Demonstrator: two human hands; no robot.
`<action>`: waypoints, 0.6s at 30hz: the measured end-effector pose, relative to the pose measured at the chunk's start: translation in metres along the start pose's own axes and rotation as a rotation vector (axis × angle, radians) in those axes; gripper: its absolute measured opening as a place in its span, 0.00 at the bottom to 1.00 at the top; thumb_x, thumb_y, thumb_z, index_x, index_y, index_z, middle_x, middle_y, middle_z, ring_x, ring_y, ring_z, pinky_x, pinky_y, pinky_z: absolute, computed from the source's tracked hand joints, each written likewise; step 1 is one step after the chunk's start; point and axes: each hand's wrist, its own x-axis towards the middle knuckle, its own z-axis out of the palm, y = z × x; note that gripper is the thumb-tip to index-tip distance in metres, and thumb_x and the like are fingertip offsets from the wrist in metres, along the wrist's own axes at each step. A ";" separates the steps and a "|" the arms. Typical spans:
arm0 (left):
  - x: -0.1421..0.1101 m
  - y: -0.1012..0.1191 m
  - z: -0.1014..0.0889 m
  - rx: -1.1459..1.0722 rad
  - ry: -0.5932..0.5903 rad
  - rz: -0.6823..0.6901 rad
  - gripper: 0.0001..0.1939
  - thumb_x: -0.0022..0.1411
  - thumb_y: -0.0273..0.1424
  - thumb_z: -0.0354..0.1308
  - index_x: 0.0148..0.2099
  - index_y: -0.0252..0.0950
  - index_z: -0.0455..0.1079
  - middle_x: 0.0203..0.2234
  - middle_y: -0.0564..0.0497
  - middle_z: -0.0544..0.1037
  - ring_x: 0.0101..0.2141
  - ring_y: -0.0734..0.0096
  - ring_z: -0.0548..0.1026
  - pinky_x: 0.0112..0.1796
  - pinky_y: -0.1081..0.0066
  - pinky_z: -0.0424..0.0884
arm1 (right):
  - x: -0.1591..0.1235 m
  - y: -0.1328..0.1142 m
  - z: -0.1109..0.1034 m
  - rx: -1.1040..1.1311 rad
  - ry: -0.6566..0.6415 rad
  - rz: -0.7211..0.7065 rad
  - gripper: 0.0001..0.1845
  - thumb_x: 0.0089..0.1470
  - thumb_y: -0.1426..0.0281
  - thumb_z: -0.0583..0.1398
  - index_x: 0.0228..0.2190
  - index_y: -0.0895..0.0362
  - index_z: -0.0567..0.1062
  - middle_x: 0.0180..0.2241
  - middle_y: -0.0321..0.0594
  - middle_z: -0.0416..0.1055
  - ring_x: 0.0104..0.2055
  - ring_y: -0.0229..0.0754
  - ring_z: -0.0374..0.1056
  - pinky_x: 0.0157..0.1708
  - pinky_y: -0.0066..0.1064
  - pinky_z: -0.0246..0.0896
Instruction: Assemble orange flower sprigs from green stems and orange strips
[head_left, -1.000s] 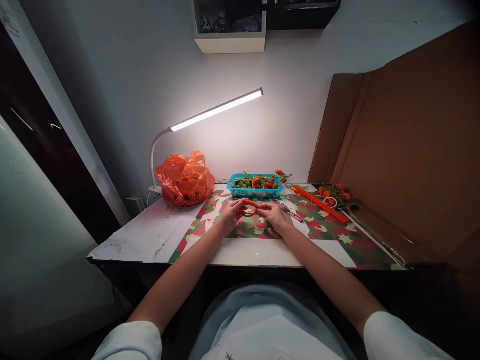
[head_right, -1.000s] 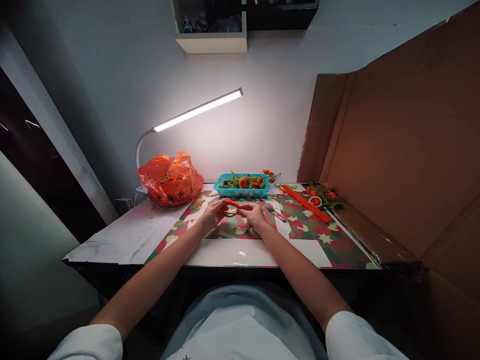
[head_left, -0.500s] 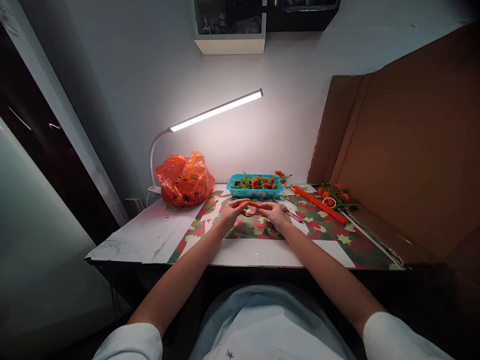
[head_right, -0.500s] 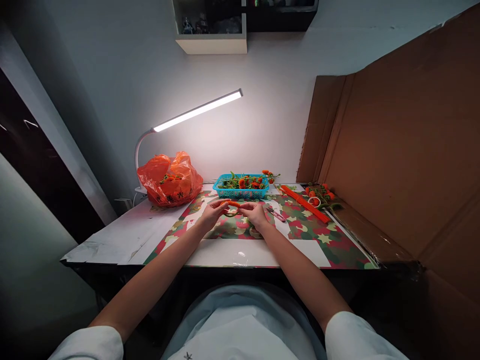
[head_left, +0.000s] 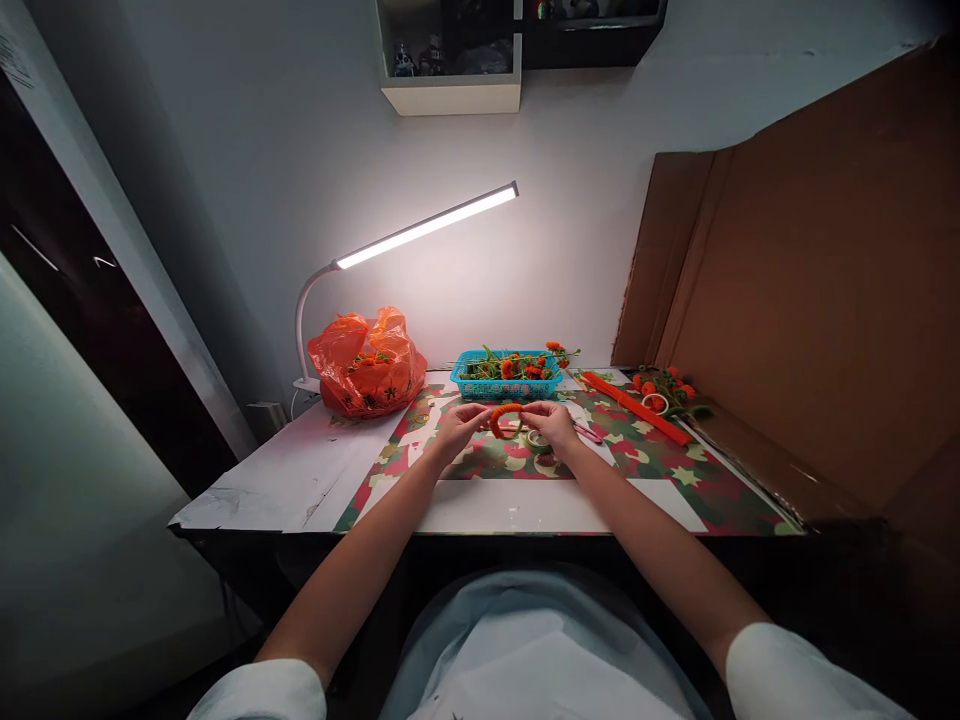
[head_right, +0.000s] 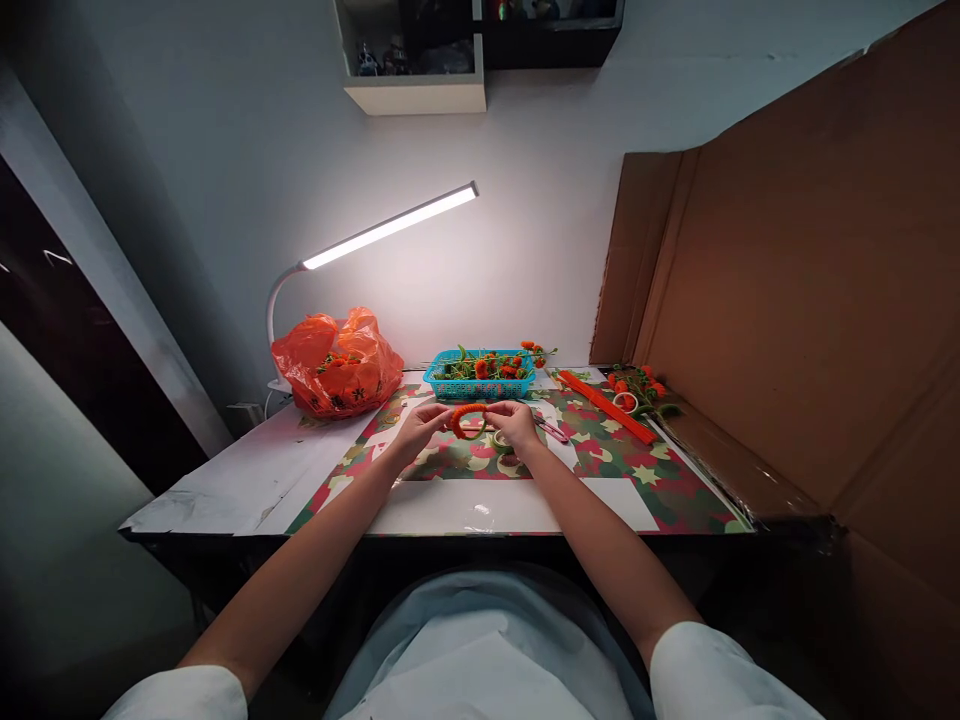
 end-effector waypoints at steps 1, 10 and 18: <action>0.000 -0.001 0.000 0.017 -0.018 0.015 0.21 0.49 0.48 0.63 0.32 0.34 0.76 0.24 0.50 0.78 0.26 0.71 0.72 0.31 0.71 0.68 | 0.000 -0.001 -0.001 -0.015 -0.004 -0.007 0.16 0.23 0.65 0.72 0.20 0.57 0.77 0.19 0.35 0.74 0.22 0.36 0.67 0.25 0.28 0.62; 0.006 -0.007 -0.002 0.013 0.140 0.024 0.17 0.49 0.45 0.60 0.28 0.35 0.70 0.20 0.53 0.73 0.23 0.74 0.70 0.27 0.73 0.66 | -0.003 -0.009 -0.002 -0.001 -0.129 0.172 0.14 0.47 0.59 0.65 0.23 0.57 0.77 0.26 0.41 0.77 0.29 0.39 0.72 0.29 0.27 0.65; 0.003 -0.003 0.005 0.007 0.104 -0.024 0.14 0.48 0.42 0.60 0.26 0.35 0.71 0.20 0.54 0.74 0.24 0.73 0.70 0.28 0.73 0.67 | -0.005 -0.010 0.005 0.287 -0.065 0.233 0.02 0.50 0.73 0.64 0.26 0.56 0.76 0.25 0.36 0.77 0.25 0.35 0.70 0.28 0.26 0.67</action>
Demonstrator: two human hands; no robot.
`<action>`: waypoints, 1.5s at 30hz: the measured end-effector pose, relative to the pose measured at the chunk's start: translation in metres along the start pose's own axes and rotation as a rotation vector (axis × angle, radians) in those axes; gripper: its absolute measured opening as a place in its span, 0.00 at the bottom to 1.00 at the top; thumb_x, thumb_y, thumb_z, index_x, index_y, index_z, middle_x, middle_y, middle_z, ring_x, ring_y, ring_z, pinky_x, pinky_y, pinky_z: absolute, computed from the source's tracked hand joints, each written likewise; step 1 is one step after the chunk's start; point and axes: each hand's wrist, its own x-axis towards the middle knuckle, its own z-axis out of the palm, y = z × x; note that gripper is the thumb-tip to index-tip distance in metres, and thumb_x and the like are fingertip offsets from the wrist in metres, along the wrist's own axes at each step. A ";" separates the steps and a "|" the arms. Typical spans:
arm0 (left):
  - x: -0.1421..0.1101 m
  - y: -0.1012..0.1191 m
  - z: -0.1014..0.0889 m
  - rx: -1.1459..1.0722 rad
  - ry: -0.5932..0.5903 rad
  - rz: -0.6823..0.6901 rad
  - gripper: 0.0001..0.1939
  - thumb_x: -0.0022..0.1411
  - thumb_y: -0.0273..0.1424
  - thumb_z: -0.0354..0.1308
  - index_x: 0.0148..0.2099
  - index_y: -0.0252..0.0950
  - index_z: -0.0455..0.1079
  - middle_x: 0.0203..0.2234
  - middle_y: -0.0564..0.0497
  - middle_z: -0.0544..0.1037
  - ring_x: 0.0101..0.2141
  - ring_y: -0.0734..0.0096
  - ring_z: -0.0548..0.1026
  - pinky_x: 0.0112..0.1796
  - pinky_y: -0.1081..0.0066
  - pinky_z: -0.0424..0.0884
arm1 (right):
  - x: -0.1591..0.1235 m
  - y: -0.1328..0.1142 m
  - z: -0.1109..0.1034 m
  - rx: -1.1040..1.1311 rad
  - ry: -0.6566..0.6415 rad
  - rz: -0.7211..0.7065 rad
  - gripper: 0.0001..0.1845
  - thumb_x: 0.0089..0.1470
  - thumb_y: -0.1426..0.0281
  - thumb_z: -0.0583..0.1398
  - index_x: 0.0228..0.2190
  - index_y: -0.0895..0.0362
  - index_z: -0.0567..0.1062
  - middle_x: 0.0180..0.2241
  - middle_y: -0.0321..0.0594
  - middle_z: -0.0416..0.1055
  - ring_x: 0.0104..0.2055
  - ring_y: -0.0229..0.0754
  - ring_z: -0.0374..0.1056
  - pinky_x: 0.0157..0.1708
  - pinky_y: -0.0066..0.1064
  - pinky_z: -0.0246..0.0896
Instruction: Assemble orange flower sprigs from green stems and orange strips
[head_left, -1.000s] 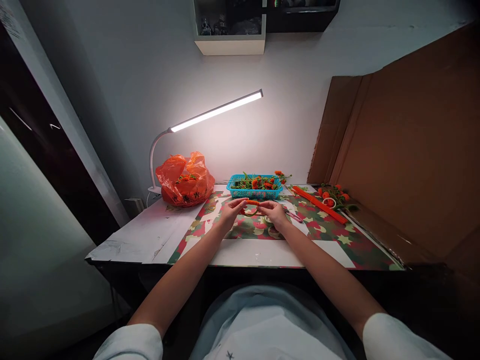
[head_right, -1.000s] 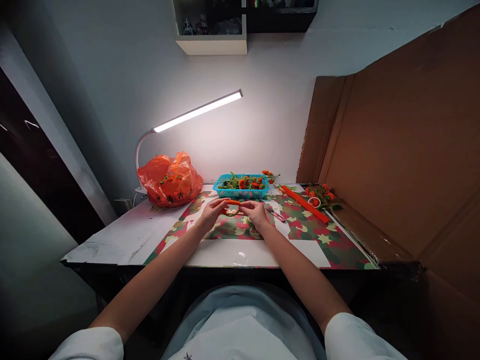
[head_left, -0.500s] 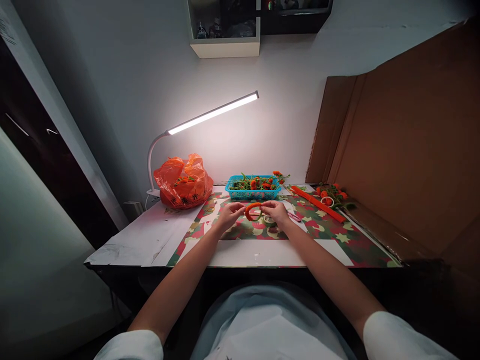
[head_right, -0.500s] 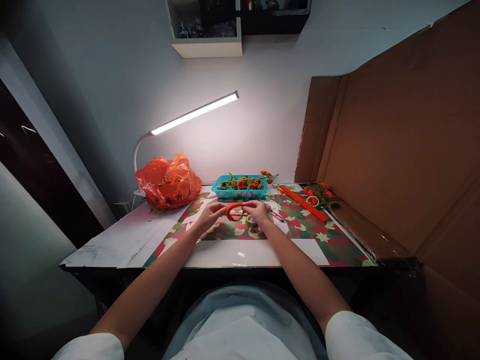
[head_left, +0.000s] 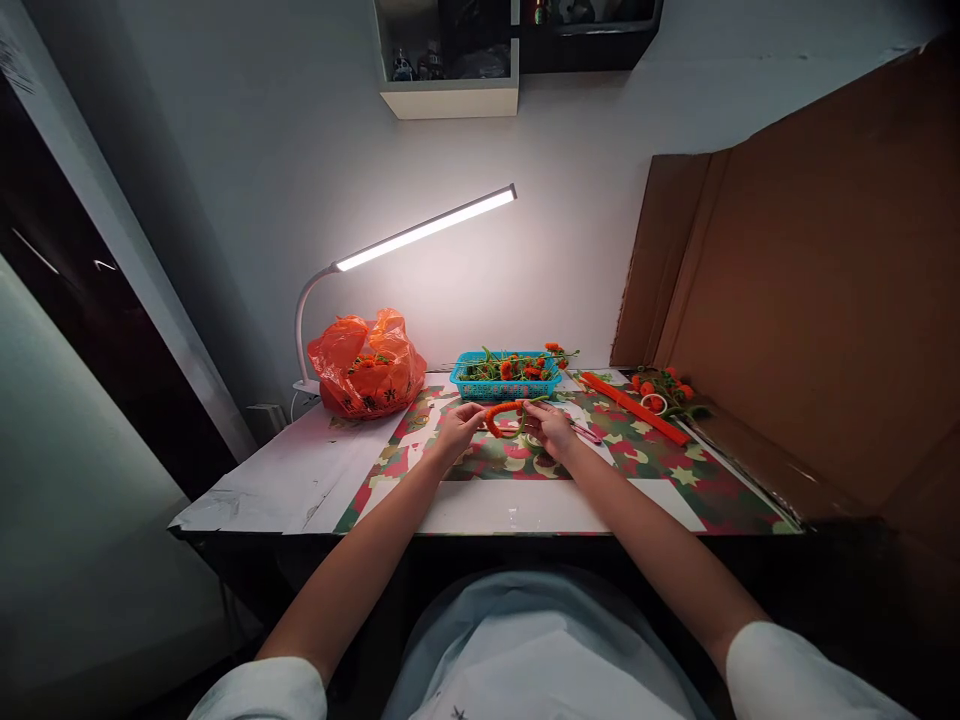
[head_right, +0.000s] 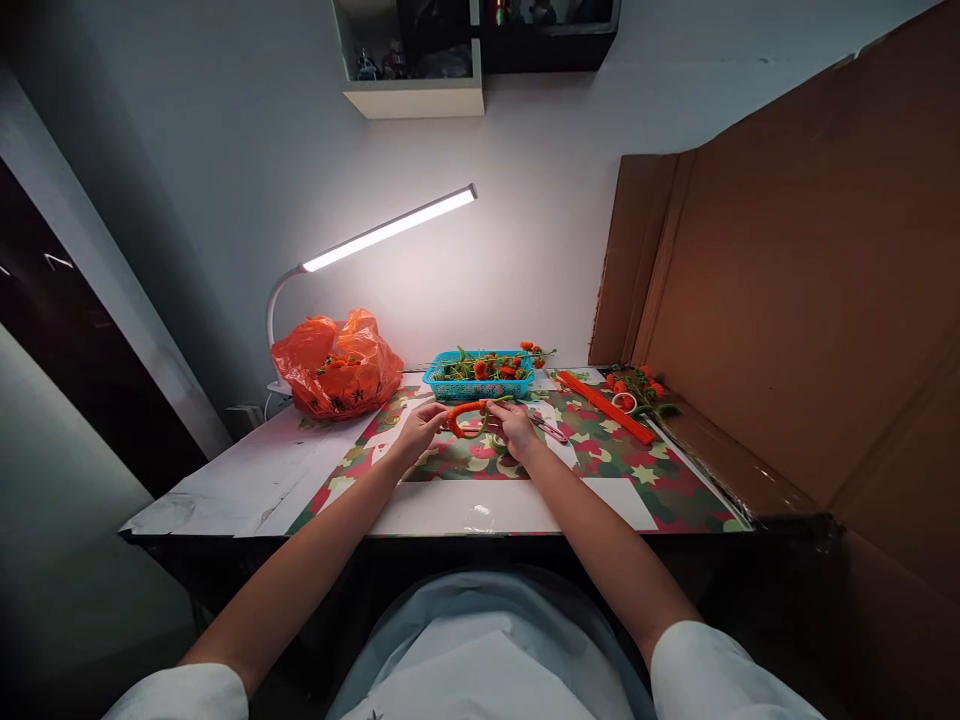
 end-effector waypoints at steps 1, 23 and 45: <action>0.000 0.000 0.000 -0.002 0.021 0.001 0.14 0.47 0.42 0.60 0.26 0.35 0.71 0.20 0.54 0.74 0.24 0.73 0.70 0.28 0.73 0.67 | 0.001 0.001 0.000 0.013 0.017 0.006 0.02 0.49 0.73 0.64 0.26 0.57 0.76 0.24 0.36 0.76 0.24 0.35 0.70 0.27 0.25 0.66; 0.008 -0.008 -0.007 0.025 0.101 -0.099 0.11 0.46 0.38 0.56 0.22 0.35 0.68 0.19 0.52 0.74 0.22 0.74 0.67 0.25 0.74 0.62 | 0.006 -0.004 -0.005 0.083 0.246 -0.206 0.10 0.42 0.65 0.69 0.24 0.56 0.75 0.18 0.31 0.69 0.19 0.31 0.65 0.23 0.24 0.66; -0.008 0.000 0.009 -0.038 -0.365 -0.189 0.23 0.46 0.48 0.66 0.35 0.32 0.75 0.23 0.51 0.75 0.18 0.81 0.63 0.19 0.77 0.58 | 0.007 -0.005 -0.008 0.207 0.122 -0.040 0.04 0.51 0.71 0.64 0.26 0.56 0.74 0.24 0.37 0.76 0.27 0.37 0.74 0.31 0.27 0.73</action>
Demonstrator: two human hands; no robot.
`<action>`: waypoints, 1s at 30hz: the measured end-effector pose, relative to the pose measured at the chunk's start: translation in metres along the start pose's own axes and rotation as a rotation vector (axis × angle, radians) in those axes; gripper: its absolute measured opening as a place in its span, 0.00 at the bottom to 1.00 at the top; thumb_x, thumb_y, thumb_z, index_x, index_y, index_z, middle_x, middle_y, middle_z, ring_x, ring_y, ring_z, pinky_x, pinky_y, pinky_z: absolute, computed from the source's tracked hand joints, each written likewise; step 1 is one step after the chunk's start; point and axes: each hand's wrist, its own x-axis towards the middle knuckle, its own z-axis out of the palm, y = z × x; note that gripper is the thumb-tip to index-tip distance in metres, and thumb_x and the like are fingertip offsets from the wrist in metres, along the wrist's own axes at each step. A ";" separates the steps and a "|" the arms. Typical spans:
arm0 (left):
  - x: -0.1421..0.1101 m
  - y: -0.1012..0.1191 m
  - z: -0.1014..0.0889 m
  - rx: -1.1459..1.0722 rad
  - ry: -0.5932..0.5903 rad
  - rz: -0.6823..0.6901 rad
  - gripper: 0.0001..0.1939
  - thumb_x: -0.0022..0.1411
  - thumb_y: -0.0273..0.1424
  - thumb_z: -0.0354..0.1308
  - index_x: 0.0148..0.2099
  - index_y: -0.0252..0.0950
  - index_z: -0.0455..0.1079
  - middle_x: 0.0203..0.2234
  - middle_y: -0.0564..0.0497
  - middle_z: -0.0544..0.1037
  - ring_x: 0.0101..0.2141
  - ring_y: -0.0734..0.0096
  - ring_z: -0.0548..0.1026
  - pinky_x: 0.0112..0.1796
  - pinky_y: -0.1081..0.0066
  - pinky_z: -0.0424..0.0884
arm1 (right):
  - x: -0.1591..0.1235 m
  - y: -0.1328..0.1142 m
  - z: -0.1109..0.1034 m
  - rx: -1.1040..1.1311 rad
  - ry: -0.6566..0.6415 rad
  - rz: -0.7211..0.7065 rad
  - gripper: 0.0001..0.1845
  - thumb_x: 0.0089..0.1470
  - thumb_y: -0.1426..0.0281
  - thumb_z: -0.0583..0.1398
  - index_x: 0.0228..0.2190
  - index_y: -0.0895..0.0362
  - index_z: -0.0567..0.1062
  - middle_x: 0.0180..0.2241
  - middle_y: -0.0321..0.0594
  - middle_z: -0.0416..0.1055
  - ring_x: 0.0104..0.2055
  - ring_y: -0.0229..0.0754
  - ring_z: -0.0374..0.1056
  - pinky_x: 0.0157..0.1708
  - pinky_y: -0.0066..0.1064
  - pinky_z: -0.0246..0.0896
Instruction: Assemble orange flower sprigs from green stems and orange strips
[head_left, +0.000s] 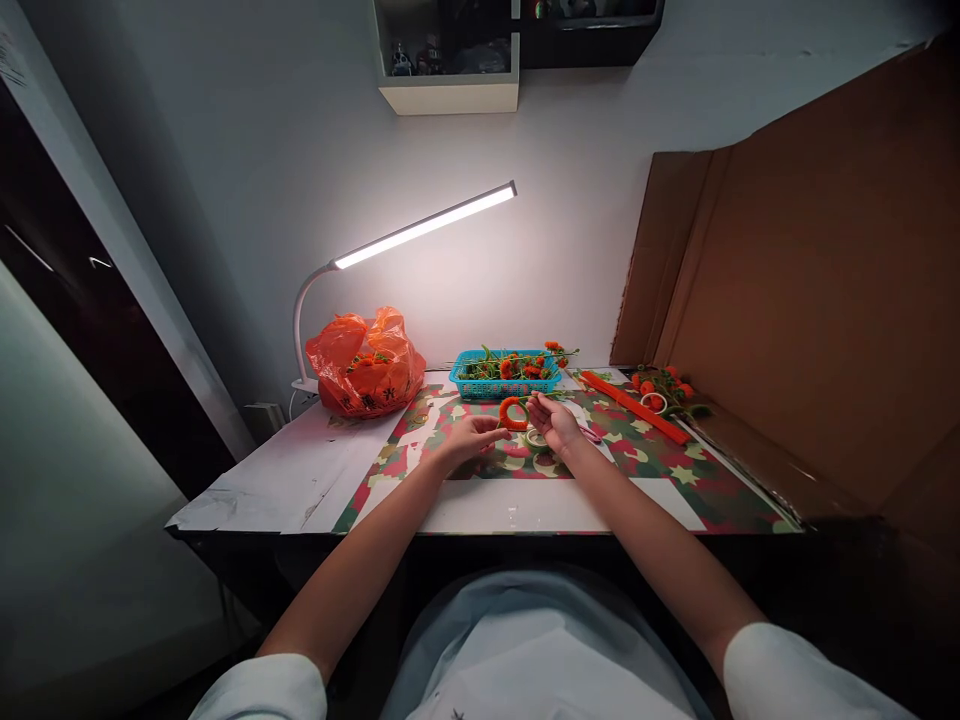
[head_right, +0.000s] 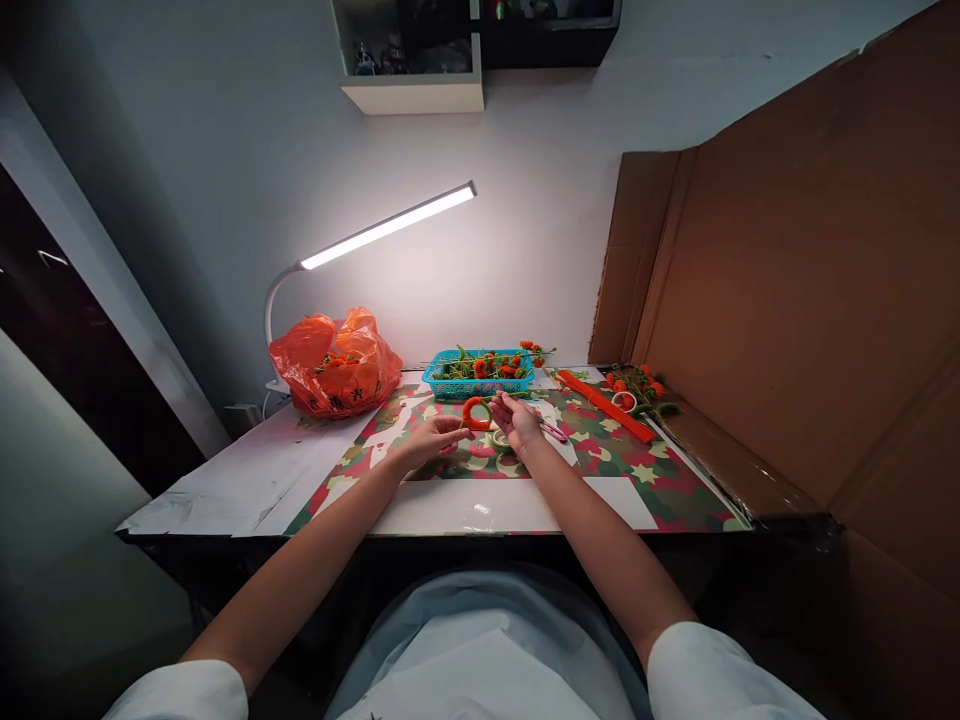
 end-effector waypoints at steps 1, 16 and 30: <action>0.000 0.000 0.001 -0.002 -0.007 -0.007 0.23 0.46 0.49 0.65 0.33 0.32 0.75 0.23 0.50 0.76 0.16 0.82 0.62 0.18 0.77 0.57 | 0.000 0.000 0.000 -0.003 -0.013 0.006 0.04 0.52 0.71 0.64 0.26 0.56 0.74 0.24 0.37 0.77 0.28 0.37 0.74 0.32 0.27 0.73; -0.015 0.017 -0.005 0.013 -0.341 -0.181 0.19 0.47 0.47 0.65 0.28 0.34 0.79 0.15 0.50 0.74 0.13 0.80 0.61 0.16 0.75 0.55 | 0.009 -0.012 -0.008 0.016 0.087 -0.048 0.06 0.49 0.76 0.65 0.23 0.57 0.74 0.17 0.32 0.71 0.19 0.30 0.67 0.25 0.20 0.69; -0.008 0.004 -0.011 0.069 -0.409 -0.236 0.21 0.48 0.49 0.65 0.28 0.35 0.79 0.16 0.50 0.75 0.15 0.78 0.65 0.18 0.75 0.59 | 0.008 -0.027 -0.010 0.072 0.175 -0.052 0.06 0.50 0.77 0.64 0.24 0.58 0.73 0.15 0.31 0.70 0.15 0.28 0.64 0.17 0.17 0.65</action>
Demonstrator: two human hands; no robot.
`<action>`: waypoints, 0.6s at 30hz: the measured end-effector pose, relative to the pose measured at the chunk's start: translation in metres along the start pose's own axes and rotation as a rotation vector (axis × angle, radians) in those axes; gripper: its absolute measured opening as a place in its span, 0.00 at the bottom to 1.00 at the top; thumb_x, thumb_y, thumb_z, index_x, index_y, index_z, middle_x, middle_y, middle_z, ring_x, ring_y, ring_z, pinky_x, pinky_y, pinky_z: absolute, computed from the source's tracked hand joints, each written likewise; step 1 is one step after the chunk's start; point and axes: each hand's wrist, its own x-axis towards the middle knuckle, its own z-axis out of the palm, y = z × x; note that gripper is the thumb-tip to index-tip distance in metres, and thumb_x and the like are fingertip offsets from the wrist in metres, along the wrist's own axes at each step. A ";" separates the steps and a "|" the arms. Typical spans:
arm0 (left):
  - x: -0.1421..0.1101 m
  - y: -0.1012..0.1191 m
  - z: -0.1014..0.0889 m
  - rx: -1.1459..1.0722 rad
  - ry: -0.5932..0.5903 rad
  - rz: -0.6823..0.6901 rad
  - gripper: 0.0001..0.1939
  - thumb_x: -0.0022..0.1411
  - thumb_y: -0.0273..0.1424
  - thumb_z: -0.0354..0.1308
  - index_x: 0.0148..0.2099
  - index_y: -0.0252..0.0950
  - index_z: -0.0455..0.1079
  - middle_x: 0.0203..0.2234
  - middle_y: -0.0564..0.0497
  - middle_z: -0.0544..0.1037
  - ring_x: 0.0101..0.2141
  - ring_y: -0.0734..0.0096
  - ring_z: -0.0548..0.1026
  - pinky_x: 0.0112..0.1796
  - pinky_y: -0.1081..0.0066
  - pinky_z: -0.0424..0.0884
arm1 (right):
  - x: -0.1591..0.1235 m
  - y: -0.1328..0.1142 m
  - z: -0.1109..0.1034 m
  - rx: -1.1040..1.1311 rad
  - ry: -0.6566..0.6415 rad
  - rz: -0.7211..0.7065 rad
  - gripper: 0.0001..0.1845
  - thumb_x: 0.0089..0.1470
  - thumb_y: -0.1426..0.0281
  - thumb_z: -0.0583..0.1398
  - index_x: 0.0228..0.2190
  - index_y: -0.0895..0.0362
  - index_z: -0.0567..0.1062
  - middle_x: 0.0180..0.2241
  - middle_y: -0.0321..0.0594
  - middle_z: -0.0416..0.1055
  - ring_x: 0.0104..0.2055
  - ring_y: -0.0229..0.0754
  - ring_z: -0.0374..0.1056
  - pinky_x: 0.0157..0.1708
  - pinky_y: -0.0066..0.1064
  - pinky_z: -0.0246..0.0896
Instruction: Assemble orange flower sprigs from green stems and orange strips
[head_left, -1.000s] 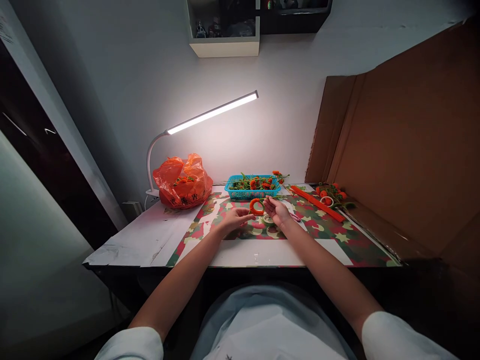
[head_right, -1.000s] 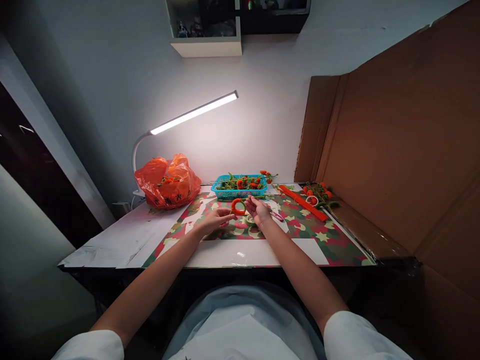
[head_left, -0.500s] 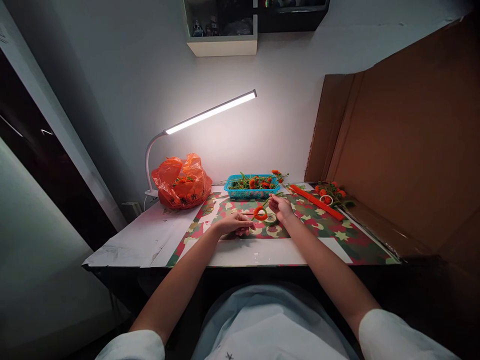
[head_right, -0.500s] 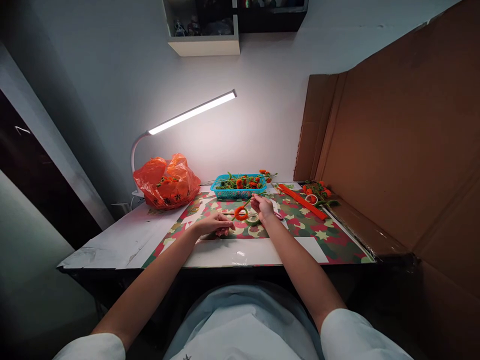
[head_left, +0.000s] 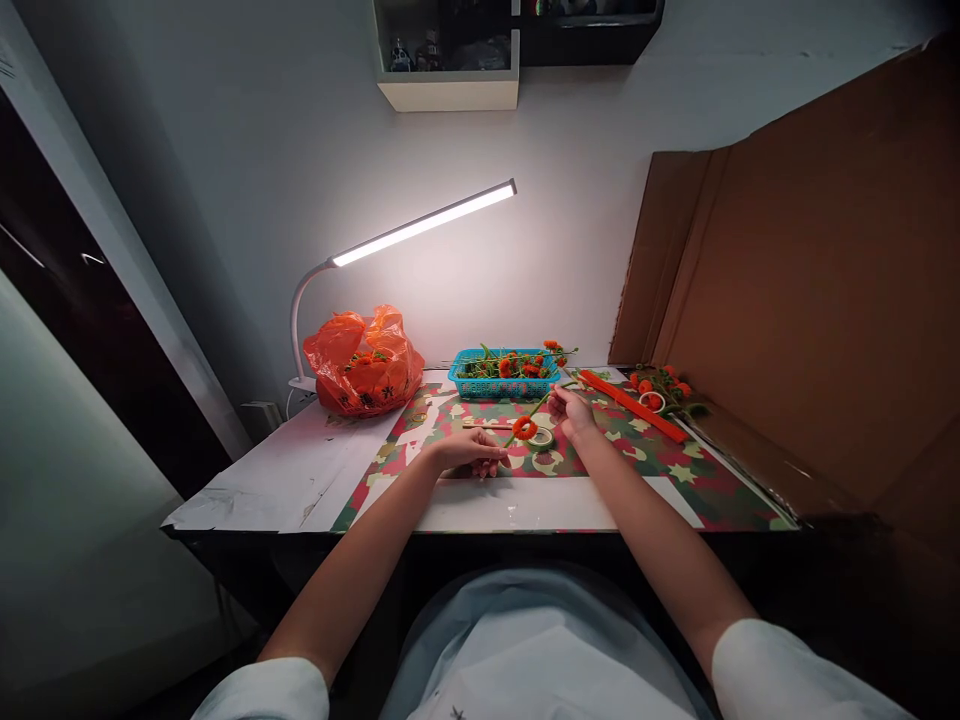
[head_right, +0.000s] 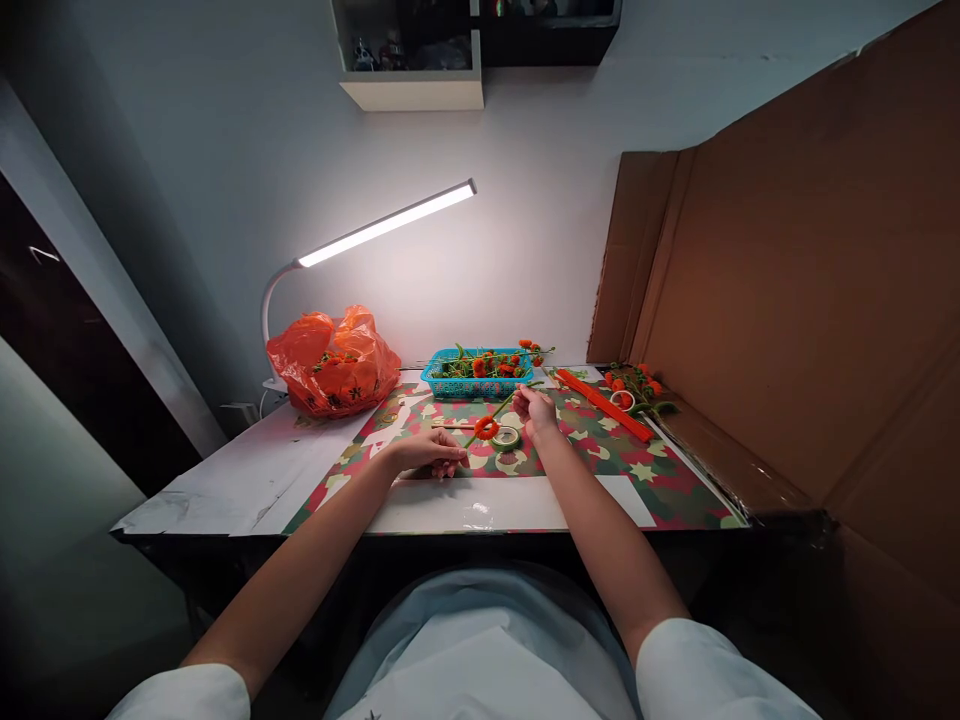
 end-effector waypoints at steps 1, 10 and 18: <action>0.000 0.000 0.000 0.002 -0.005 -0.006 0.21 0.48 0.50 0.65 0.28 0.34 0.79 0.16 0.50 0.75 0.15 0.78 0.65 0.18 0.75 0.59 | 0.000 -0.001 0.000 0.009 0.005 -0.006 0.07 0.51 0.77 0.64 0.24 0.58 0.73 0.15 0.30 0.70 0.15 0.28 0.64 0.16 0.17 0.64; -0.001 0.004 0.001 0.017 -0.017 -0.044 0.24 0.46 0.51 0.65 0.28 0.32 0.78 0.16 0.52 0.74 0.16 0.80 0.65 0.20 0.76 0.59 | 0.005 -0.002 -0.004 -0.003 -0.007 -0.077 0.10 0.51 0.78 0.64 0.22 0.58 0.71 0.15 0.29 0.69 0.15 0.27 0.64 0.18 0.15 0.65; 0.000 0.003 0.000 0.008 -0.038 -0.052 0.23 0.47 0.50 0.65 0.29 0.32 0.78 0.16 0.52 0.73 0.16 0.78 0.68 0.20 0.76 0.60 | 0.004 -0.008 -0.003 0.035 0.025 -0.057 0.09 0.53 0.80 0.61 0.23 0.59 0.73 0.15 0.30 0.68 0.15 0.26 0.64 0.18 0.15 0.65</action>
